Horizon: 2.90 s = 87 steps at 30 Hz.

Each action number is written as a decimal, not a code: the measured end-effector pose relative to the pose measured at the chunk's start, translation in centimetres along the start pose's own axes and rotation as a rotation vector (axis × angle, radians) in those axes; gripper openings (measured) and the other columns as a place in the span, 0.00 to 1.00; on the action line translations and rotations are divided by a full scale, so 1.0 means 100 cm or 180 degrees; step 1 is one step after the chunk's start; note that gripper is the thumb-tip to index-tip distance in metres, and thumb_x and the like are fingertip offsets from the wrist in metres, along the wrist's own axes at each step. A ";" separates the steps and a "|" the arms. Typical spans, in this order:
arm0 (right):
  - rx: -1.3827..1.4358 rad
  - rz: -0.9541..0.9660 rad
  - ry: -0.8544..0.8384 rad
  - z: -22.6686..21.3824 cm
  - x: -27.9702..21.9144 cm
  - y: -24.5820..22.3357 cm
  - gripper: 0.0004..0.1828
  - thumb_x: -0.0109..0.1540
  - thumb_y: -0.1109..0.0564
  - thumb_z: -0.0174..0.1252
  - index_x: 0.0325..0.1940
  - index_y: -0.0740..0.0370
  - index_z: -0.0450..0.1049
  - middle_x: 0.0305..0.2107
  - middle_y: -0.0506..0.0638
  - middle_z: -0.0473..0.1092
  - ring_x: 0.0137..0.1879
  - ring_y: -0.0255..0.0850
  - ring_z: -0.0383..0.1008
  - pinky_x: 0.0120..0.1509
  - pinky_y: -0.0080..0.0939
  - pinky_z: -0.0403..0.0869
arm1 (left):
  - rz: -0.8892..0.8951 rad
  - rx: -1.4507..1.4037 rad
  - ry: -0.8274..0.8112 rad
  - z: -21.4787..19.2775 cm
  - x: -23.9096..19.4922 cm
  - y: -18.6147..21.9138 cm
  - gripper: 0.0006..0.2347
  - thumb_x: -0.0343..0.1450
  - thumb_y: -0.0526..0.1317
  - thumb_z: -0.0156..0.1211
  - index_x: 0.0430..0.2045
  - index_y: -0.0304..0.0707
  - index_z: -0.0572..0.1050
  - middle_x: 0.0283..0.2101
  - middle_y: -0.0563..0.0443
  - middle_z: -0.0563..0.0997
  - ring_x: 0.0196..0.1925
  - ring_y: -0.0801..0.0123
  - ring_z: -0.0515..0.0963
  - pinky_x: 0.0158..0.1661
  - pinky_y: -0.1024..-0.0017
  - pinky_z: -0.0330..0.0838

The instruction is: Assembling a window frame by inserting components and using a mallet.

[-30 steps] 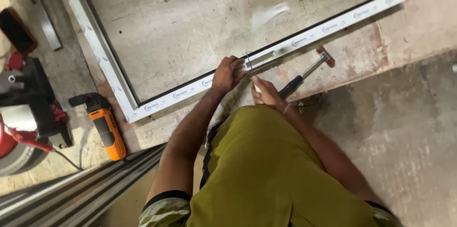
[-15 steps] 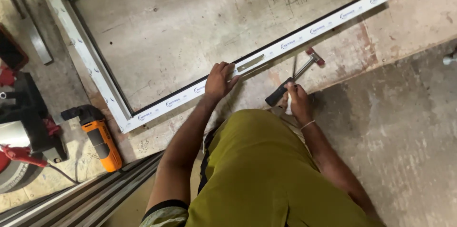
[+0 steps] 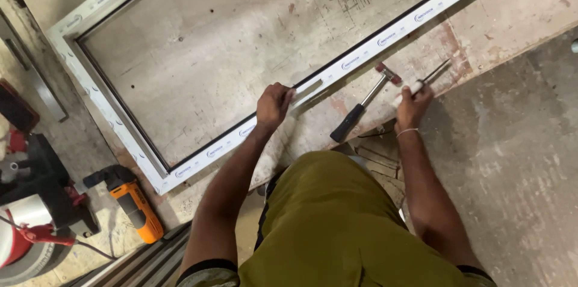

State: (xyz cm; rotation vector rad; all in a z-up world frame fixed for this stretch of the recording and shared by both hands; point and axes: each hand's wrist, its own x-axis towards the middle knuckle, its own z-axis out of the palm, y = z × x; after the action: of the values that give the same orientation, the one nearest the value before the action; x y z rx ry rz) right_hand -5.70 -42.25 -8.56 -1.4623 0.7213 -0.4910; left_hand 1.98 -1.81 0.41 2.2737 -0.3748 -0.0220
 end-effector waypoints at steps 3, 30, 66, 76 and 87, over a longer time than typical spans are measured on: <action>-0.0843 -0.0873 0.0138 0.010 0.015 -0.024 0.34 0.65 0.62 0.59 0.72 0.67 0.51 0.58 0.62 0.63 0.59 0.51 0.70 0.61 0.49 0.72 | -0.0351 -0.0242 0.0420 -0.004 0.037 0.002 0.08 0.76 0.43 0.63 0.32 0.37 0.80 0.32 0.47 0.79 0.34 0.56 0.78 0.37 0.61 0.73; -0.3842 -0.1287 0.0409 0.045 0.004 -0.061 0.24 0.66 0.52 0.55 0.67 0.54 0.72 0.68 0.61 0.61 0.72 0.60 0.58 0.73 0.68 0.55 | 0.1091 -0.1155 -0.1111 0.230 0.339 -0.048 0.06 0.77 0.33 0.55 0.46 0.39 0.74 0.42 0.51 0.83 0.39 0.70 0.82 0.37 0.71 0.79; -0.2353 -0.0308 -0.2037 0.045 -0.119 -0.091 0.28 0.66 0.44 0.63 0.66 0.58 0.70 0.43 0.55 0.77 0.43 0.41 0.78 0.46 0.43 0.76 | -0.0921 -0.2661 0.1038 -0.046 -0.060 0.018 0.08 0.82 0.40 0.50 0.50 0.37 0.68 0.44 0.48 0.76 0.46 0.68 0.76 0.44 0.65 0.75; -0.3048 -0.0692 -0.1907 0.064 -0.116 -0.070 0.31 0.63 0.39 0.66 0.65 0.55 0.72 0.45 0.59 0.73 0.42 0.50 0.76 0.47 0.51 0.75 | -0.0341 -0.2708 0.0955 -0.037 -0.036 0.046 0.07 0.81 0.34 0.54 0.48 0.36 0.65 0.45 0.49 0.76 0.49 0.70 0.78 0.47 0.68 0.76; -0.2044 -0.2077 -0.3434 0.181 -0.162 -0.150 0.22 0.62 0.47 0.62 0.56 0.59 0.72 0.36 0.56 0.78 0.40 0.51 0.81 0.44 0.47 0.77 | 0.0258 -0.0130 0.0146 -0.085 -0.025 0.083 0.14 0.69 0.42 0.70 0.44 0.38 0.76 0.46 0.43 0.79 0.49 0.48 0.78 0.48 0.59 0.75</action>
State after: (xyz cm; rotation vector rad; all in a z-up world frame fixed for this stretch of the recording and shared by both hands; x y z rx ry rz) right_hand -2.57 -19.12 7.85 -2.2438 -0.5405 0.1310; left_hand -1.42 -0.11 11.94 2.2130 -0.4382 0.0636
